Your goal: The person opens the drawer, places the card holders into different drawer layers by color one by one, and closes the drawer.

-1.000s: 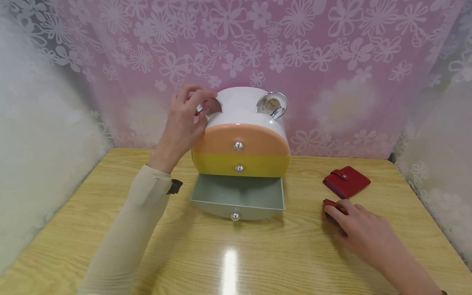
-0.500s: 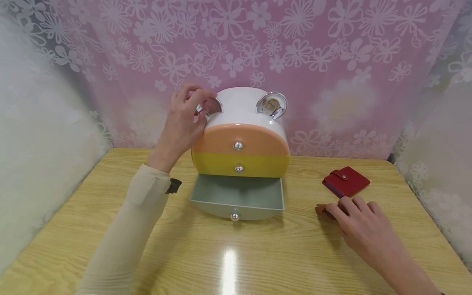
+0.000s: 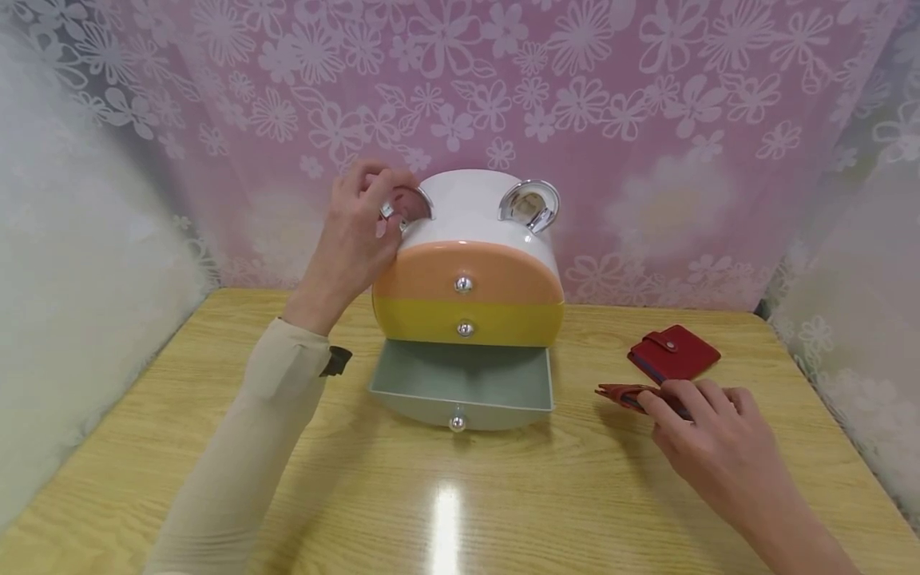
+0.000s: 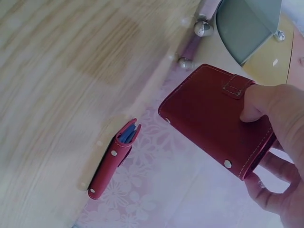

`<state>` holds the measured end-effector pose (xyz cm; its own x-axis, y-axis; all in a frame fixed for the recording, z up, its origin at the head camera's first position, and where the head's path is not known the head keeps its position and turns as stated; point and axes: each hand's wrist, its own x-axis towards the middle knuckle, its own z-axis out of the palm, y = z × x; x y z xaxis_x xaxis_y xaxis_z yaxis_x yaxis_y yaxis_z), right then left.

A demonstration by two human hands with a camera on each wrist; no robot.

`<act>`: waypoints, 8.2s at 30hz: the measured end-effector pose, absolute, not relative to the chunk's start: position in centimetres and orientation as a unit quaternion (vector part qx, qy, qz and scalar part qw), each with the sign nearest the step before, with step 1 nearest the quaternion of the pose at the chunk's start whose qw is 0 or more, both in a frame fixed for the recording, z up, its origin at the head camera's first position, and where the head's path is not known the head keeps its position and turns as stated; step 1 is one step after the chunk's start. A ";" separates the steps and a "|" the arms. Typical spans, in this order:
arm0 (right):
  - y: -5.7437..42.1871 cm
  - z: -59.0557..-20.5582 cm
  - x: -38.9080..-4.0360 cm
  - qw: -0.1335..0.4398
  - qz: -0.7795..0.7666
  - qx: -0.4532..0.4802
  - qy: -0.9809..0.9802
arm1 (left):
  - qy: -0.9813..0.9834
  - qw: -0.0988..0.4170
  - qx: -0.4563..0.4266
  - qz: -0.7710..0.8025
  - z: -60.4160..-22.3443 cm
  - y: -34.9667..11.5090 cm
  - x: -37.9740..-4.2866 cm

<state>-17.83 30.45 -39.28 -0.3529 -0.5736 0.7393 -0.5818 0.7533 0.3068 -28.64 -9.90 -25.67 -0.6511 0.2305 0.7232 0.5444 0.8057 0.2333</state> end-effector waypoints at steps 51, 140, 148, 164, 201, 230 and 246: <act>24.7 -36.6 -17.9 0.557 0.171 0.434 -0.687 | -0.891 0.338 -0.209 -0.218 -25.5 -9.9 -28.5; 18.5 -37.9 -22.5 0.378 0.124 0.525 -0.752 | -0.882 0.345 -0.220 -0.233 -25.2 -9.7 -29.0; 18.4 -37.4 -23.4 0.336 0.148 0.547 -0.752 | -0.880 0.349 -0.222 -0.234 -25.2 -9.7 -29.0; 18.7 -36.6 -23.8 0.195 0.126 0.533 -0.814 | -0.881 0.348 -0.222 -0.233 -25.3 -9.8 -29.0; 20.6 -34.4 -22.5 0.255 0.145 0.528 -0.797 | -0.880 0.350 -0.219 -0.236 -25.3 -9.6 -29.0; 25.1 -34.8 -22.4 0.349 0.111 0.422 -0.829 | -0.881 0.350 -0.219 -0.232 -25.4 -9.7 -29.0; 27.8 -35.9 -23.3 0.305 0.091 0.360 -0.877 | -0.878 0.354 -0.221 -0.233 -25.4 -9.6 -28.9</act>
<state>-23.31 27.76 -35.88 -0.5540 -0.5764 0.6007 -0.6878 0.7235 0.0599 -28.94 -9.61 -25.41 -0.6512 0.2226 0.7255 0.5531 0.7938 0.2528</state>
